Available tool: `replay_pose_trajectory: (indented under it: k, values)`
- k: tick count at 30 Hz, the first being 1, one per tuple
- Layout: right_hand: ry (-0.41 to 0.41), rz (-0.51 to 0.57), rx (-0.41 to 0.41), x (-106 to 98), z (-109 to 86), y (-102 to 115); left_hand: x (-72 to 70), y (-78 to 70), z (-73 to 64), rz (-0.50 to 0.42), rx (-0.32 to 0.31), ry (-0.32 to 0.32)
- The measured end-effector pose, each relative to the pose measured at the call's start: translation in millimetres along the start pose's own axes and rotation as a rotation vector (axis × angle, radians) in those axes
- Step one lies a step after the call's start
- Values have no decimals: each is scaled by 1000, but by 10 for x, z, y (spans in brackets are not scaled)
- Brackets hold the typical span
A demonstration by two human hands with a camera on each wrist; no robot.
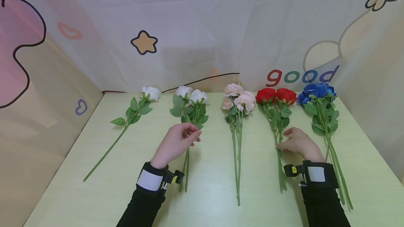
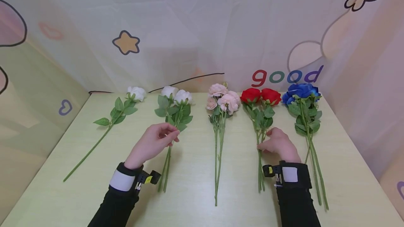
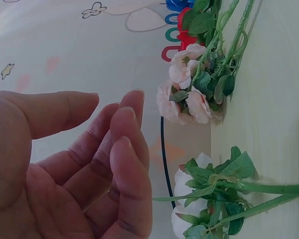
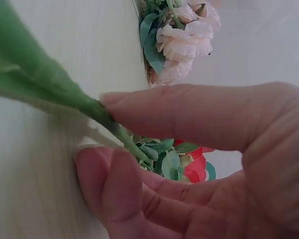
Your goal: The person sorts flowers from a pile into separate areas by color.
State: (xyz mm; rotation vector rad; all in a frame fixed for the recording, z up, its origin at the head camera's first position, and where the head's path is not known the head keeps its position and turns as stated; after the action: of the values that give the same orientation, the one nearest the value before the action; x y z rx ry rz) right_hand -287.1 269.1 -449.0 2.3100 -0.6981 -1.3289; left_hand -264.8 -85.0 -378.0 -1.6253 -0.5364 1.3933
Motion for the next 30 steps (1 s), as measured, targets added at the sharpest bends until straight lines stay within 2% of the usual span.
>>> replay_pose_trajectory:
  k: [9, 15, 22, 30]
  values:
    - [15, 11, 2, -32, -21, -20, 3, -3, 3, -7, -9, 5]
    - [-53, 11, 4, -133, -98, 5, -4, -8, -3, -5, -7, 1]
    - [-210, 20, -119, -293, -199, 191, -29, 4, -2, -3, -4, -9]
    - [-278, 140, -294, -299, -262, 423, -113, -11, -33, 30, 15, -43]
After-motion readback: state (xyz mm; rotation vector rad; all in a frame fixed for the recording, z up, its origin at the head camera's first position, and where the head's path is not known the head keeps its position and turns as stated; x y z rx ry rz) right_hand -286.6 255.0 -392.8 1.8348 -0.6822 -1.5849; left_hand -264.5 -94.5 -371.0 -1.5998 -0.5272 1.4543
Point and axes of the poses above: each hand's wrist, its own z-axis towards the middle knuckle, its own x-axis out of the palm, y = z × x, the point moved 8 cm from there along z, towards the middle knuckle, and after that the axes turned 4 degrees about y, right-handed, at the moved point
